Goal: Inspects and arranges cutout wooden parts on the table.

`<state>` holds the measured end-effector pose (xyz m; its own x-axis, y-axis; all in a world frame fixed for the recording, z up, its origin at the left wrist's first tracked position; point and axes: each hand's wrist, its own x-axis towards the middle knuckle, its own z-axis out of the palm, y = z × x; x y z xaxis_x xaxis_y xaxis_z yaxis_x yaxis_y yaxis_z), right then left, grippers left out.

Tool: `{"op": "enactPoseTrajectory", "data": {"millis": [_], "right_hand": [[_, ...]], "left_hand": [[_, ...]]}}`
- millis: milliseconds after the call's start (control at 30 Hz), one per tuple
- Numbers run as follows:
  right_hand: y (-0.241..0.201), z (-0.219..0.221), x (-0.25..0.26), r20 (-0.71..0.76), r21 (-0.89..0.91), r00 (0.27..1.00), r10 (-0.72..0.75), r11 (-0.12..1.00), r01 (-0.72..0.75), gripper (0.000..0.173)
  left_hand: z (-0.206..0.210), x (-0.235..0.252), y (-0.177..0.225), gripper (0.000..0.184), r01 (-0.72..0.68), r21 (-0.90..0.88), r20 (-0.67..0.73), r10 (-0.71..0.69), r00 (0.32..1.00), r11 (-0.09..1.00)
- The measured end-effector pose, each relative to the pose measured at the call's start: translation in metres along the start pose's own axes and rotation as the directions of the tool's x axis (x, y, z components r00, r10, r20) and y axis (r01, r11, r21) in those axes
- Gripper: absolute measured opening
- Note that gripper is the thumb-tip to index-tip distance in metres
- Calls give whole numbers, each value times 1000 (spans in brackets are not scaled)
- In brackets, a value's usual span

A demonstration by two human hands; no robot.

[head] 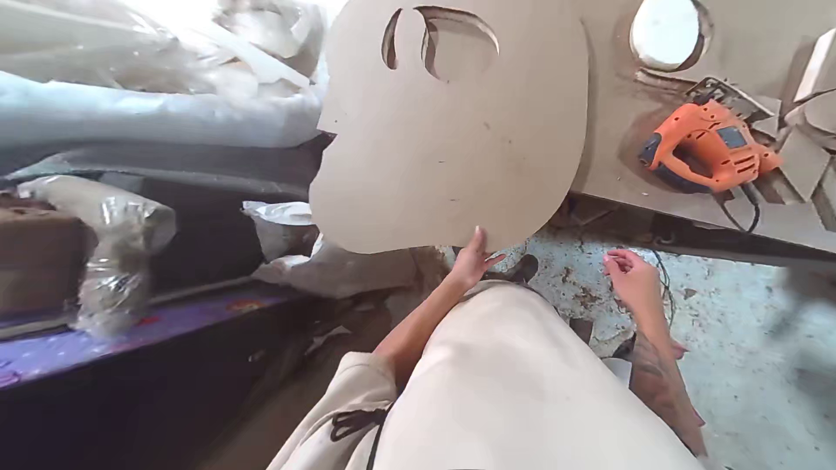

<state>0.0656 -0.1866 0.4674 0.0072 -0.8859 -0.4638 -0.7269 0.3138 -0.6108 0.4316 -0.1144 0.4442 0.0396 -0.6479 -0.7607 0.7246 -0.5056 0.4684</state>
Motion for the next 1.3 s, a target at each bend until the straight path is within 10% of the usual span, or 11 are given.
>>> {"op": "enactPoseTrajectory", "data": {"millis": [133, 267, 467, 600, 733, 900, 1000, 1100, 1300], "right_hand": [[13, -18, 10, 0, 3, 999, -52, 999, 52, 35], [-8, -41, 33, -141, 72, 983, -120, 989, 131, 32], [-62, -31, 76, 84, 245, 994, -65, 969, 43, 48], [-110, 49, 79, 395, 548, 919, -11, 805, -226, 58], [-138, 124, 70, 242, 846, 959, 149, 452, -284, 47], [-139, 129, 54, 136, 844, 964, 229, 483, -234, 41], [-123, 108, 49, 196, 717, 949, 247, 624, -311, 42], [-121, 63, 56, 182, 170, 951, 250, 945, -281, 51], [-121, -44, 128, -230, -509, 959, -162, 860, 23, 43]], "left_hand": [[23, 7, -12, 68, 23, -55, 76, -19, 997, 998], [-16, -27, -12, 77, -172, -211, -214, 126, 969, 962], [-151, -64, 58, 82, -576, -179, -684, 319, 656, 798], [-207, -64, 118, 71, -450, 81, -673, 382, 634, 889], [-222, -30, 156, 57, -532, 138, -641, 484, 595, 836], [-227, -28, 157, 66, -576, 81, -653, 480, 585, 813], [-217, -31, 148, 64, -553, 62, -621, 466, 630, 831], [-204, -24, 154, 62, -530, 94, -618, 467, 633, 843], [-208, -25, 163, 57, -464, 170, -602, 465, 650, 869]]}}
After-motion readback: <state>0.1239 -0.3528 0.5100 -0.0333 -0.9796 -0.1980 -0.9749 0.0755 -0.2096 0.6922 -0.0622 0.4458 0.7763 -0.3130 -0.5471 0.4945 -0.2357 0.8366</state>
